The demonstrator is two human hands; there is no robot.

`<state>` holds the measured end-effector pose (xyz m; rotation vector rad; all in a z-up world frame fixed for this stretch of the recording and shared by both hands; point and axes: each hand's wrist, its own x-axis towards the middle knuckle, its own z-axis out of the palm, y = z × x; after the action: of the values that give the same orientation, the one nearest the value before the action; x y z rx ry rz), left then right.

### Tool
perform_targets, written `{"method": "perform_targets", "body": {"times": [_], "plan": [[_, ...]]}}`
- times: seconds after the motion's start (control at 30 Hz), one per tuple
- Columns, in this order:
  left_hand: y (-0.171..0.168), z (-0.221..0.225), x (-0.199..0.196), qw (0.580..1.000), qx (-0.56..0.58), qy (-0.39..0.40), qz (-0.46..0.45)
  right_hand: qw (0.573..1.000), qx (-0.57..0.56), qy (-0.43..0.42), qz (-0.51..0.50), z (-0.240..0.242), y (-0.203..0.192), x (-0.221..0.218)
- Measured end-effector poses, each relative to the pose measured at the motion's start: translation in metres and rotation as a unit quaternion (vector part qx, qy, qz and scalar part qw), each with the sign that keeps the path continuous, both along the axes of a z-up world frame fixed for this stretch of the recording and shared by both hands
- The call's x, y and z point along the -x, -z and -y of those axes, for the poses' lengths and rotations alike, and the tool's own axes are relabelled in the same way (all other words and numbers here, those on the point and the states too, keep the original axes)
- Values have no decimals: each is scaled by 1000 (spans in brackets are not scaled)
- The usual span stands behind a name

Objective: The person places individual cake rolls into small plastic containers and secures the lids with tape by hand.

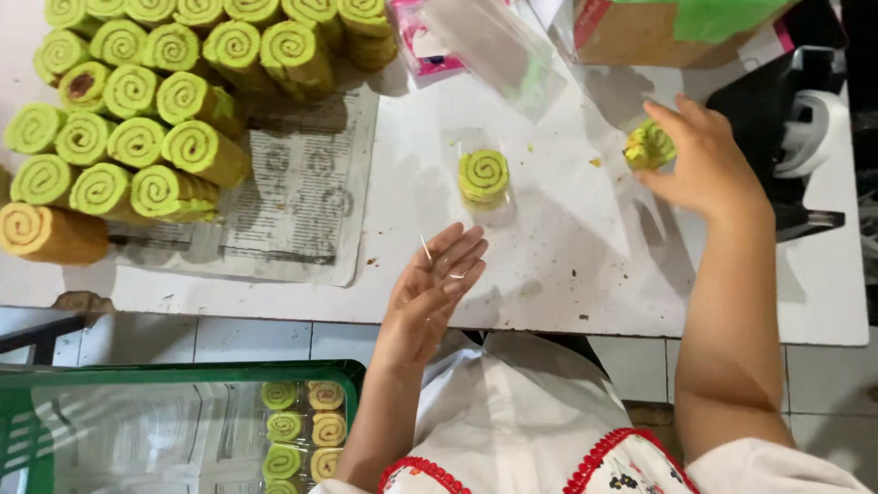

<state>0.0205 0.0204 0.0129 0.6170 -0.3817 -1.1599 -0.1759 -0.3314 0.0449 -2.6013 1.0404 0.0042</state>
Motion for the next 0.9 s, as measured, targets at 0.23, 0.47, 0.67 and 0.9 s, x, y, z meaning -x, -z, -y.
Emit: {"method": "perform_targets", "body": {"times": [0.23,0.47,0.67,0.9], "plan": [[2,2,6,994,-22,45,92,989,-97,76,-80,19,-25,-20],[5,8,8,995,-24,48,89,988,-124,97,1,31,-31,-8],[12,19,20,996,24,34,79,960,-135,-4,244,-92,-56,-10],[5,31,45,995,98,16,-8,964,16,-98,246,-209,-43,-53]]}}
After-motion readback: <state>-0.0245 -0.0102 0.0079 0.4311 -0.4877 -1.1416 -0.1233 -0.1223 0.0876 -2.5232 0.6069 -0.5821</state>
